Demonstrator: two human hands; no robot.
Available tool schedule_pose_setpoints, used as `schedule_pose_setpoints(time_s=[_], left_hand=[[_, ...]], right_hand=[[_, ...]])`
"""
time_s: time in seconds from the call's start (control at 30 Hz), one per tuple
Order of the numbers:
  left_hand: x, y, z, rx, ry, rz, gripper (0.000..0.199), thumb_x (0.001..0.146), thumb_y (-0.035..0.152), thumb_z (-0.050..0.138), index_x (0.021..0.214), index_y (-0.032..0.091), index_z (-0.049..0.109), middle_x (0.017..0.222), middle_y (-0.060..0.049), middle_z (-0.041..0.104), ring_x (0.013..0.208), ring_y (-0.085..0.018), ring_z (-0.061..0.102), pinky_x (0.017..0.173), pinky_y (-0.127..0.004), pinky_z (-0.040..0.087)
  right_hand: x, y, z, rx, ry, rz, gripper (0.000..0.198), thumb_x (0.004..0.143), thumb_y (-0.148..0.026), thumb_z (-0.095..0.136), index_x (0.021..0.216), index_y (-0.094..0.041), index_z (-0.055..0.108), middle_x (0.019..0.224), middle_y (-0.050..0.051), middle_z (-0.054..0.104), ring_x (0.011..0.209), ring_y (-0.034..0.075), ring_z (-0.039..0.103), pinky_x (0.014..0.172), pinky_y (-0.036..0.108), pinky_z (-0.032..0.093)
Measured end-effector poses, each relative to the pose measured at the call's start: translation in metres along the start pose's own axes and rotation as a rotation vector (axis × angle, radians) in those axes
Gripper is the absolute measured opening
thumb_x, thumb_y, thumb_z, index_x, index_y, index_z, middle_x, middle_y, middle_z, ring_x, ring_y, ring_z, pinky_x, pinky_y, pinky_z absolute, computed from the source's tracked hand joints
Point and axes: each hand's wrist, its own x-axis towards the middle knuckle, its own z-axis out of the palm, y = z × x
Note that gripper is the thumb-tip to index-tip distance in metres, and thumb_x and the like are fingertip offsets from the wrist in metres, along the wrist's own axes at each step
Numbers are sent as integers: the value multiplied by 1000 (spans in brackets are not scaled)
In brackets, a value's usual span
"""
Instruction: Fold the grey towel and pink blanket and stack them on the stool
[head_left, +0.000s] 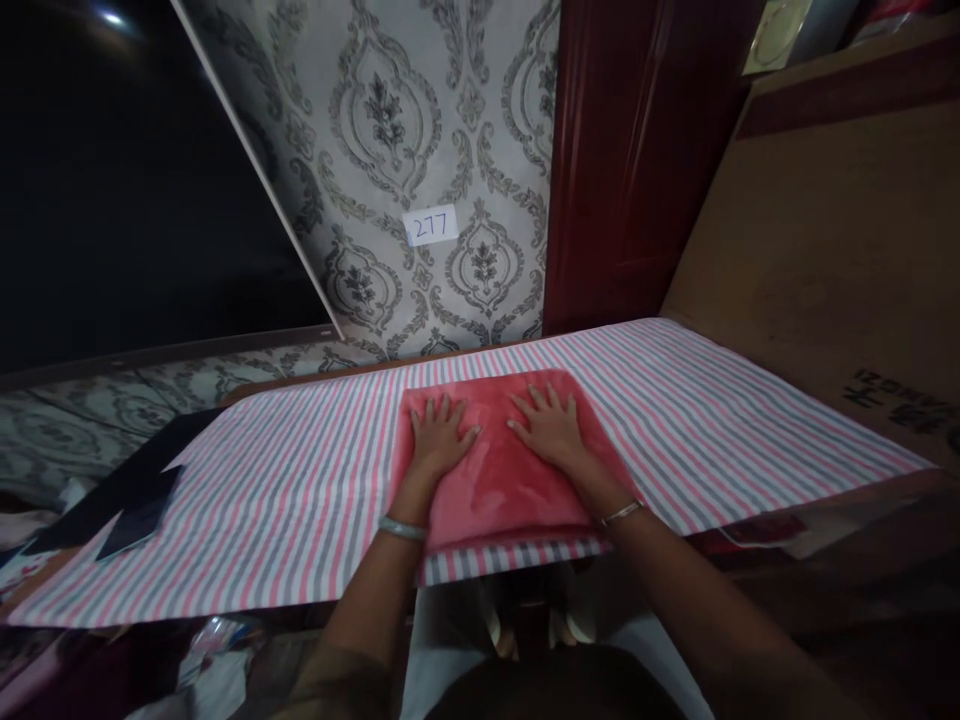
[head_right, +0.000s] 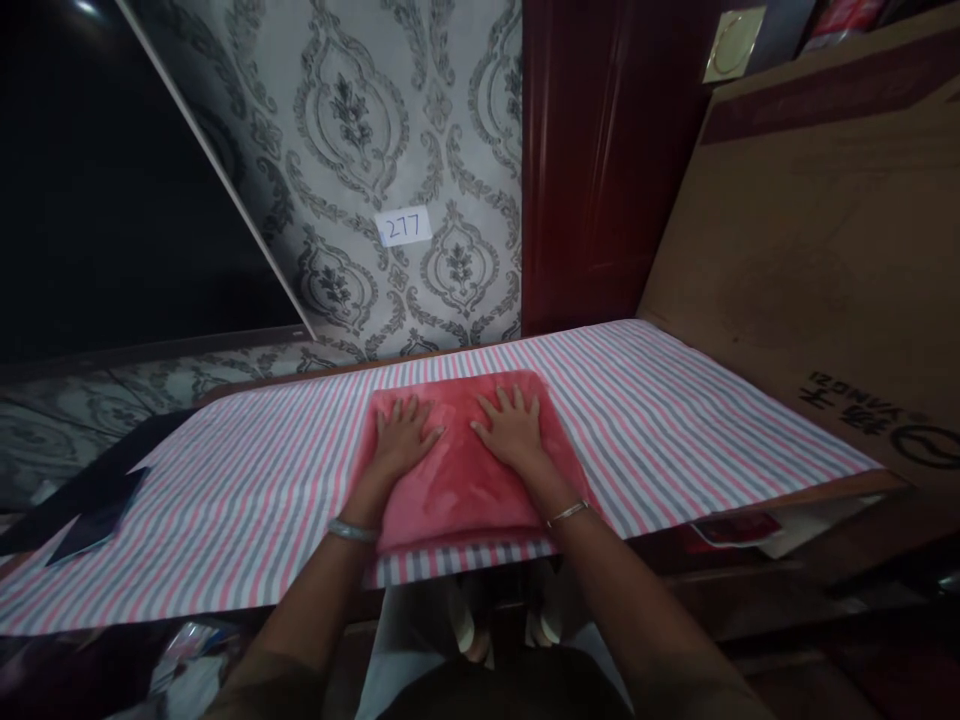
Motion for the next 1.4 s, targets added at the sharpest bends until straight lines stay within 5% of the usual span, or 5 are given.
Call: schedule_pose_setpoints(time_s=[0.2,0.7,0.9,1.17,1.4], left_hand=[[-2,-6,25,-4,-30,10,64,94,58,43,150,27,42,161,-14,31,148,-42,22,113,-71,15],[-2,-7,15,-23,-17,16,64,95,57,43,151,27,41,161,-13,29,148,-42,21,113,-70,16],[-39,-28,9,-18,81,89,54,95,46,49,144,25,50,153,-15,44,144,-37,34,115,-67,18],[-68,-58,34,-194,95,76,54,98,42,37,149,23,43,160,-12,33,151,-28,22,108,-54,40],[-65,-65,44,-273,230,142,48,99,38,37,141,21,52,157,-10,39,150,-26,25,118,-51,30]], right_hand=[[-3,7,23,-44,15,-27,61,98,-58,31,150,-28,44,156,12,40,144,39,27,113,66,12],[-4,5,16,-25,-5,-22,61,99,-58,31,152,-29,39,159,9,34,147,36,21,115,64,13],[-48,34,16,-1,38,-49,58,99,-52,33,152,-29,40,160,7,33,148,34,23,115,60,23],[-103,67,41,105,253,-85,53,100,-40,33,148,-22,46,159,8,34,144,31,34,111,54,39],[-105,67,43,238,333,-99,51,102,-38,31,146,-19,48,160,12,32,140,31,41,111,53,41]])
